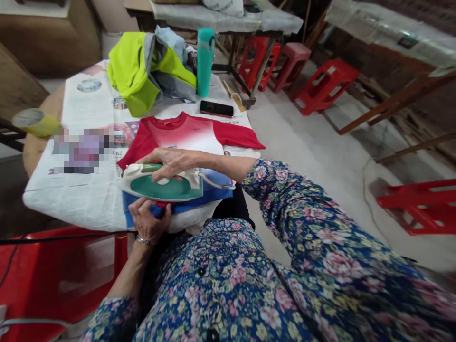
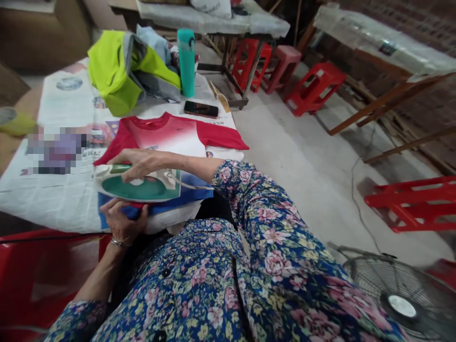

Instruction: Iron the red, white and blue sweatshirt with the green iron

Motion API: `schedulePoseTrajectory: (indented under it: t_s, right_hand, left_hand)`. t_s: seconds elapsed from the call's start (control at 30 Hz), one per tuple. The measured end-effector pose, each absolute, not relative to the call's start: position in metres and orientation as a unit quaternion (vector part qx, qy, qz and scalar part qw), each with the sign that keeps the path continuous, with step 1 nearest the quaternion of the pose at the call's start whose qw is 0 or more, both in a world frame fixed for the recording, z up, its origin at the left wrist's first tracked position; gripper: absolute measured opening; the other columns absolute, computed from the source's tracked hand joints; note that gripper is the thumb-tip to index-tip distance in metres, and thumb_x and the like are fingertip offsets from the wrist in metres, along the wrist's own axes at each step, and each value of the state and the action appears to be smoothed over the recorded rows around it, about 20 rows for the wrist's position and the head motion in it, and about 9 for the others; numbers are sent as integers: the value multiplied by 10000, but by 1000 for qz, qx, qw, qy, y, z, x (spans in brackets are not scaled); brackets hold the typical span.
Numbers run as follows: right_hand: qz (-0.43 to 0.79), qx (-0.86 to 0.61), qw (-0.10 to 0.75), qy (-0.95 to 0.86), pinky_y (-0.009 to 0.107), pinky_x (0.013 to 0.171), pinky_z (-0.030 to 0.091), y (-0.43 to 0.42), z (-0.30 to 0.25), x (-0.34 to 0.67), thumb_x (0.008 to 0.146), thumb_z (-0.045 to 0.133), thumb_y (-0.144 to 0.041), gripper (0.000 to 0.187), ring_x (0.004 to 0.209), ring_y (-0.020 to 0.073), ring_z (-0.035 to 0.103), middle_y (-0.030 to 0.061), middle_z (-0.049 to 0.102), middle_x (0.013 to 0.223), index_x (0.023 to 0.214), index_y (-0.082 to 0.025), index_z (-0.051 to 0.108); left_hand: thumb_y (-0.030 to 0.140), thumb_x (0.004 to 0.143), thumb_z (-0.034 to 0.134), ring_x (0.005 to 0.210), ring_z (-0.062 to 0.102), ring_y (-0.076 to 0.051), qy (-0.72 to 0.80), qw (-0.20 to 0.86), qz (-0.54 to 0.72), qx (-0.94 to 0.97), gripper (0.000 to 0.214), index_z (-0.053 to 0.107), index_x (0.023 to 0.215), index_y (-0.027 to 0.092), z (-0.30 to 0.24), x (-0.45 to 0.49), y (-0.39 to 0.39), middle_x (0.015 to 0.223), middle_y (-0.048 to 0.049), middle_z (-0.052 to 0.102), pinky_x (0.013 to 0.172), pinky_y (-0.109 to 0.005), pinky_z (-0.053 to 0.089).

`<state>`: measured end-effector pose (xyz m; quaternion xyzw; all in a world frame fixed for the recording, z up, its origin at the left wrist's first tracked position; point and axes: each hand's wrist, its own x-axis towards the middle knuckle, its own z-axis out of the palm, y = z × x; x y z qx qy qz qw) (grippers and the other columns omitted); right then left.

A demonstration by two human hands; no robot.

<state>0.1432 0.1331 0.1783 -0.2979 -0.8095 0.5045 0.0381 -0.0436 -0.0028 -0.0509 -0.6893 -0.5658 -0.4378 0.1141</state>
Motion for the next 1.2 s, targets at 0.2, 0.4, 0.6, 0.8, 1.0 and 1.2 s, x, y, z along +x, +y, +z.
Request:
schedulePoseTrajectory:
  t_s: [0.2, 0.4, 0.6, 0.8, 1.0, 1.2]
  right_hand:
    - [537, -288, 27, -792, 155, 375, 413, 127, 164, 209, 880, 719, -23, 539, 486, 80, 498, -112, 643, 693, 1368, -241, 794]
    - [524, -428, 115, -727, 188, 418, 428, 143, 147, 283, 906, 783, -118, 499, 447, 80, 492, -77, 645, 689, 1400, -187, 764]
    - [462, -538, 239, -663, 213, 438, 466, 194, 140, 304, 928, 768, -160, 242, 476, 101, 502, -57, 581, 675, 1167, -164, 736]
    - [402, -577, 277, -656, 201, 435, 458, 217, 142, 274, 974, 675, -178, 212, 525, 124, 531, -35, 564, 694, 1185, -182, 688]
    - [471, -476, 184, -719, 175, 425, 417, 202, 147, 263, 962, 706, -114, 392, 513, 73, 504, -51, 667, 840, 1346, -194, 723]
    - [464, -457, 173, -739, 171, 464, 412, 219, 151, 246, 954, 701, -56, 429, 566, 74, 512, -77, 703, 875, 1351, -213, 737]
  left_hand:
    - [379, 812, 797, 1409, 572, -466, -570, 86, -414, -705, 767, 503, 1499, 209, -38, -42, -2, 1467, -254, 617, 1237, -753, 393]
    - [178, 915, 580, 1277, 691, -329, -489, 16, -301, -819, 537, 725, 1411, 323, -15, -41, 2, 1431, -84, 754, 1240, -578, 461]
    - [278, 950, 633, 1081, 698, -340, -519, 54, -277, -807, 177, 807, 917, 286, 10, -21, 26, 1178, -87, 811, 1092, -602, 508]
    - [500, 971, 654, 1304, 646, -447, -565, 3, -236, -791, 373, 798, 1153, 209, 10, 38, 103, 1417, -202, 735, 1176, -718, 437]
    - [469, 1013, 601, 1445, 573, -432, -505, -35, -236, -830, 500, 703, 1401, 171, -14, 47, 123, 1511, -244, 655, 1223, -654, 451]
    - [515, 1002, 632, 1309, 618, -414, -473, -20, -257, -843, 443, 720, 1293, 192, -21, 38, 115, 1388, -238, 669, 1164, -621, 506]
